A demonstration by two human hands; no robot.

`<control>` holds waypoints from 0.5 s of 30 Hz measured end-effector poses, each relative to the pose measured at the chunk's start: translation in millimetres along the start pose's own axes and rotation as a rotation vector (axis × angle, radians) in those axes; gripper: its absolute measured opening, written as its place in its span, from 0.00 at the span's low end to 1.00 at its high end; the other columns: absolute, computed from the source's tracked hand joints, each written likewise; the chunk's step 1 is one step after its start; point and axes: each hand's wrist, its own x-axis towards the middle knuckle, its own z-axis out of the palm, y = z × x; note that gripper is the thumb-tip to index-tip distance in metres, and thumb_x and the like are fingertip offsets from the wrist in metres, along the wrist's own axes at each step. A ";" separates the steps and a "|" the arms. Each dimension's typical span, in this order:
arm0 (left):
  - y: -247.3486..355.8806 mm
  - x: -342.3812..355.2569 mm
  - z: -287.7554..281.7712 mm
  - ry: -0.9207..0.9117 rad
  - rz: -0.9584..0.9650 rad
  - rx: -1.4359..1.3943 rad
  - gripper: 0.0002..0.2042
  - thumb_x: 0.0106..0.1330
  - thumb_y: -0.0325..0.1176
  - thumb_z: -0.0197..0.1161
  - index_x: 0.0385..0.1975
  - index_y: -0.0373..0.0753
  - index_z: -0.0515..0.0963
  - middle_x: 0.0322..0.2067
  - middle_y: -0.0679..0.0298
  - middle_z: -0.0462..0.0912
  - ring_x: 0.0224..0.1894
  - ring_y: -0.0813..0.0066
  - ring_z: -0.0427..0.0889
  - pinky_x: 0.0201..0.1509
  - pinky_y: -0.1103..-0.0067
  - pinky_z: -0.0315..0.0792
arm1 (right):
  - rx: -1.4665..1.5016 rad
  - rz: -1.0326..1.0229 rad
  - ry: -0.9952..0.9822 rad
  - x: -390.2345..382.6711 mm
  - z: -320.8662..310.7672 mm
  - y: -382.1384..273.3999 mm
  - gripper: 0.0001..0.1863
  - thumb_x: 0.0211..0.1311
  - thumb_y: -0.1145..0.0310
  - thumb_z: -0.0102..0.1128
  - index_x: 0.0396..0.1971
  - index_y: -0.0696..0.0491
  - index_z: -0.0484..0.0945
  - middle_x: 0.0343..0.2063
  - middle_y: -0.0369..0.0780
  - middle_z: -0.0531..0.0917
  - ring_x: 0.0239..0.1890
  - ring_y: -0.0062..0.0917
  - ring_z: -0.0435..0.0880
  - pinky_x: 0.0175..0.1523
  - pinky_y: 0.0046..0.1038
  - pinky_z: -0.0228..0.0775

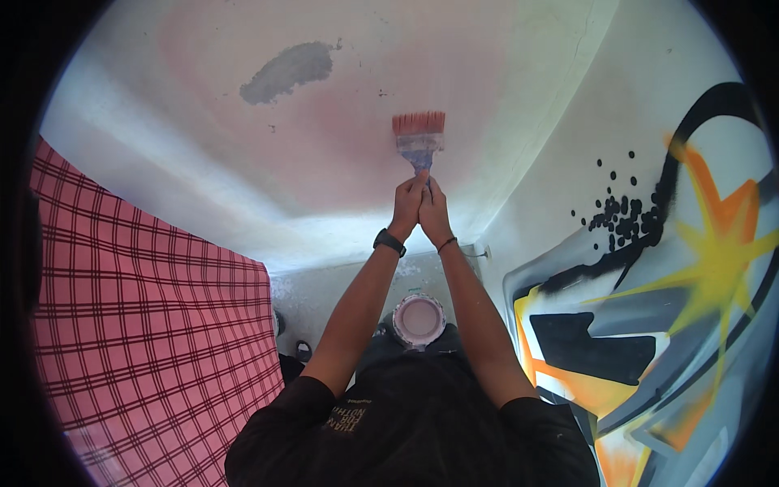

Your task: Painting the ceiling with pink paint using a paintbrush.

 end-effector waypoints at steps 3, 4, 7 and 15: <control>-29.3 -10.2 -5.7 0.013 -0.107 0.006 0.22 0.72 0.48 0.56 0.18 0.41 0.72 0.19 0.76 0.67 0.26 0.87 0.63 0.30 0.83 0.60 | -0.014 0.032 -0.012 -10.2 -3.8 38.6 0.16 0.71 0.71 0.39 0.50 0.61 0.72 0.37 0.46 0.81 0.41 0.30 0.80 0.50 0.30 0.70; -37.3 -13.5 -7.9 0.020 -0.143 0.016 0.22 0.71 0.49 0.56 0.18 0.41 0.72 0.19 0.75 0.67 0.25 0.86 0.63 0.29 0.83 0.60 | -0.029 0.055 -0.015 -13.8 -4.6 46.6 0.16 0.71 0.71 0.39 0.50 0.61 0.72 0.37 0.46 0.82 0.41 0.30 0.80 0.49 0.30 0.71; -50.5 -22.4 -4.4 0.020 -0.255 0.014 0.22 0.71 0.50 0.57 0.18 0.41 0.73 0.19 0.74 0.69 0.24 0.85 0.64 0.28 0.82 0.61 | -0.048 0.151 -0.018 -23.0 -15.3 67.6 0.15 0.71 0.70 0.39 0.48 0.61 0.73 0.35 0.46 0.82 0.39 0.30 0.80 0.47 0.30 0.71; -53.9 -29.1 20.4 -0.171 -0.448 0.165 0.22 0.69 0.47 0.58 0.21 0.33 0.78 0.21 0.64 0.79 0.25 0.79 0.74 0.29 0.76 0.70 | -0.330 0.166 0.088 -65.9 -34.2 60.4 0.16 0.69 0.66 0.47 0.50 0.60 0.72 0.38 0.52 0.82 0.44 0.42 0.83 0.46 0.37 0.72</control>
